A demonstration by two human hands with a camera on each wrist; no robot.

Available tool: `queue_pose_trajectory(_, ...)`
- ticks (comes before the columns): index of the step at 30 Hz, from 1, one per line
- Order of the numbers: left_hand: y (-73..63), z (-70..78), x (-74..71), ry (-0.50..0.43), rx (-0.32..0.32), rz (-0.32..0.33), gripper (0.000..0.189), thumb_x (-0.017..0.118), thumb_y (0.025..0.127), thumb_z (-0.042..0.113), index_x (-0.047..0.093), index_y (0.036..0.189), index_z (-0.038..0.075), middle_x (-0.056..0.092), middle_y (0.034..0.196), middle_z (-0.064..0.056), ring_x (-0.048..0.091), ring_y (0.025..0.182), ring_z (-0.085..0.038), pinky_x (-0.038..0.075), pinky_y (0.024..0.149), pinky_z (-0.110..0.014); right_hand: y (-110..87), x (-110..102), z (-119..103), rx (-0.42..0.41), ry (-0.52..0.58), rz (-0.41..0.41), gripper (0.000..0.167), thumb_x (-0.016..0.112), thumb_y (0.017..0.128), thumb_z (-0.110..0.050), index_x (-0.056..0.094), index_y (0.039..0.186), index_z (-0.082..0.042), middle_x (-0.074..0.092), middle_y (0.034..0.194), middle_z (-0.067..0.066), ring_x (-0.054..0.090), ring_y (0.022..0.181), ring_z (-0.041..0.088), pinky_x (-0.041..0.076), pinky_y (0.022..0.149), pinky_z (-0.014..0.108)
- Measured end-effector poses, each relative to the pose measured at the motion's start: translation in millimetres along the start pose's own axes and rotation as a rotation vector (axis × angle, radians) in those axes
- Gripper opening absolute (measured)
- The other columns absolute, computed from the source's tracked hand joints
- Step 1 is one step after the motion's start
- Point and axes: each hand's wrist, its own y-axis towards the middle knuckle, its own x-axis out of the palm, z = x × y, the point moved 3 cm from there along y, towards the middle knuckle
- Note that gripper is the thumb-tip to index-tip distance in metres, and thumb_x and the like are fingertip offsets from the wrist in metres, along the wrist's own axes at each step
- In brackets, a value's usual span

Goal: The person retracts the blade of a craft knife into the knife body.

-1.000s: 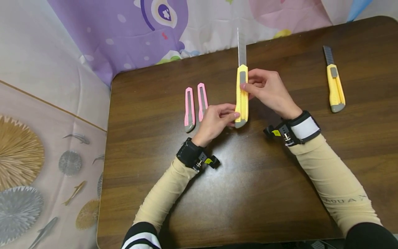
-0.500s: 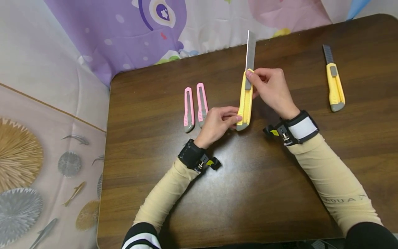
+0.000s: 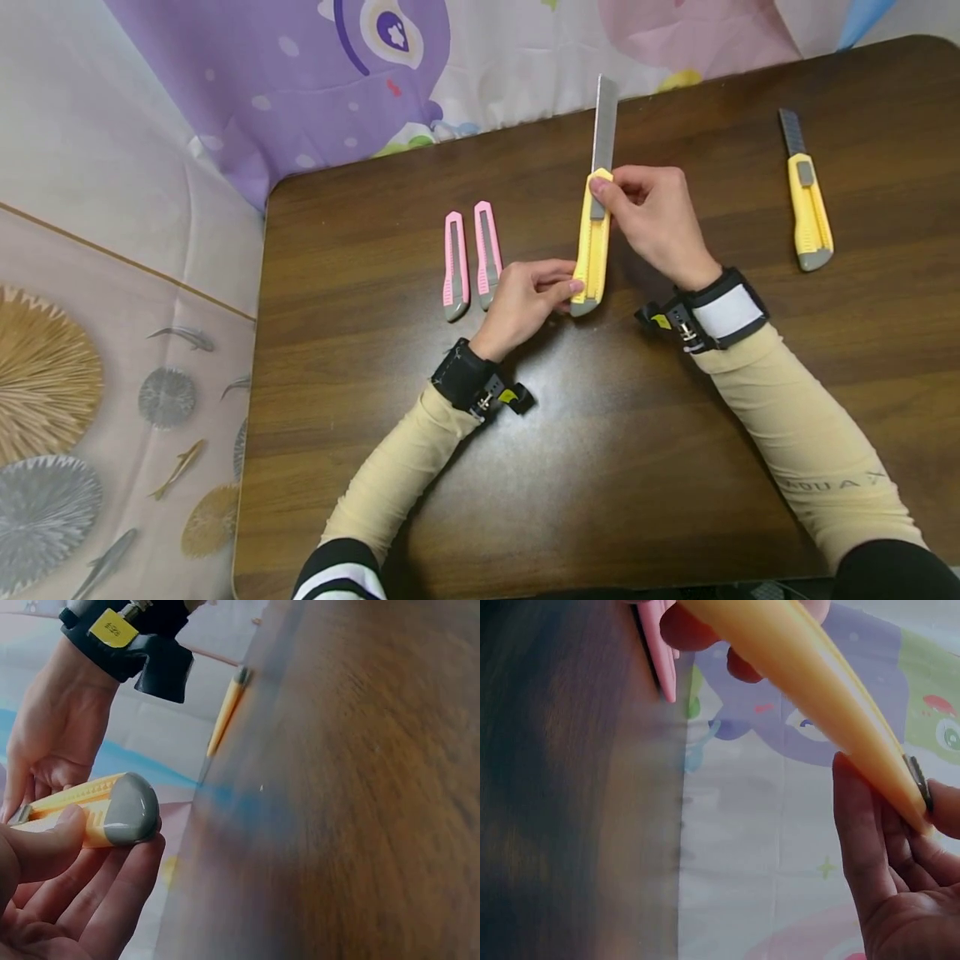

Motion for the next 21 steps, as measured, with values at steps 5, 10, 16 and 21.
queue_pose_trajectory(5, 0.1, -0.8, -0.2, -0.015, -0.013, 0.005, 0.028, 0.067, 0.093, 0.009, 0.068, 0.119, -0.001, 0.074, 0.110, -0.018, 0.074, 0.081, -0.023, 0.064, 0.068, -0.031, -0.6, 0.7, -2.0, -0.019, -0.047, -0.001, 0.021, 0.067, 0.094, -0.020, 0.075, 0.098, -0.001, 0.061, 0.068, 0.004, 0.044, 0.056, 0.005, 0.032, 0.048, 0.017)
queue_pose_trajectory(10, 0.6, -1.2, -1.5, -0.038, -0.020, 0.018, 0.028, 0.067, 0.093, 0.008, 0.068, 0.119, -0.001, 0.074, 0.110, -0.019, 0.074, 0.081, -0.021, 0.064, 0.069, -0.033, -1.0, 3.2, -1.6, -0.020, -0.050, -0.022, 0.022, 0.068, 0.094, -0.017, 0.073, 0.104, 0.002, 0.071, 0.086, 0.016, 0.051, 0.062, 0.003, 0.038, 0.053, 0.013)
queue_pose_trajectory(16, 0.7, 1.6, -3.4, -0.051, 0.000, 0.026, 0.028, 0.067, 0.093, 0.008, 0.068, 0.118, -0.002, 0.074, 0.109, -0.020, 0.074, 0.082, -0.022, 0.064, 0.071, -0.037, -0.2, 2.8, -1.5, -0.006, -0.018, 0.004, 0.022, 0.067, 0.094, -0.017, 0.073, 0.103, 0.002, 0.070, 0.084, 0.011, 0.051, 0.062, 0.002, 0.038, 0.052, 0.012)
queue_pose_trajectory(21, 0.1, 2.2, -3.8, -0.049, 0.002, 0.033, 0.028, 0.067, 0.093, 0.008, 0.068, 0.118, -0.002, 0.074, 0.108, -0.020, 0.074, 0.081, -0.021, 0.064, 0.071, -0.037, -0.7, 3.4, -1.3, 0.016, 0.010, -0.019, 0.024, 0.066, 0.095, -0.017, 0.071, 0.106, 0.003, 0.071, 0.091, 0.017, 0.055, 0.065, 0.004, 0.041, 0.055, 0.011)
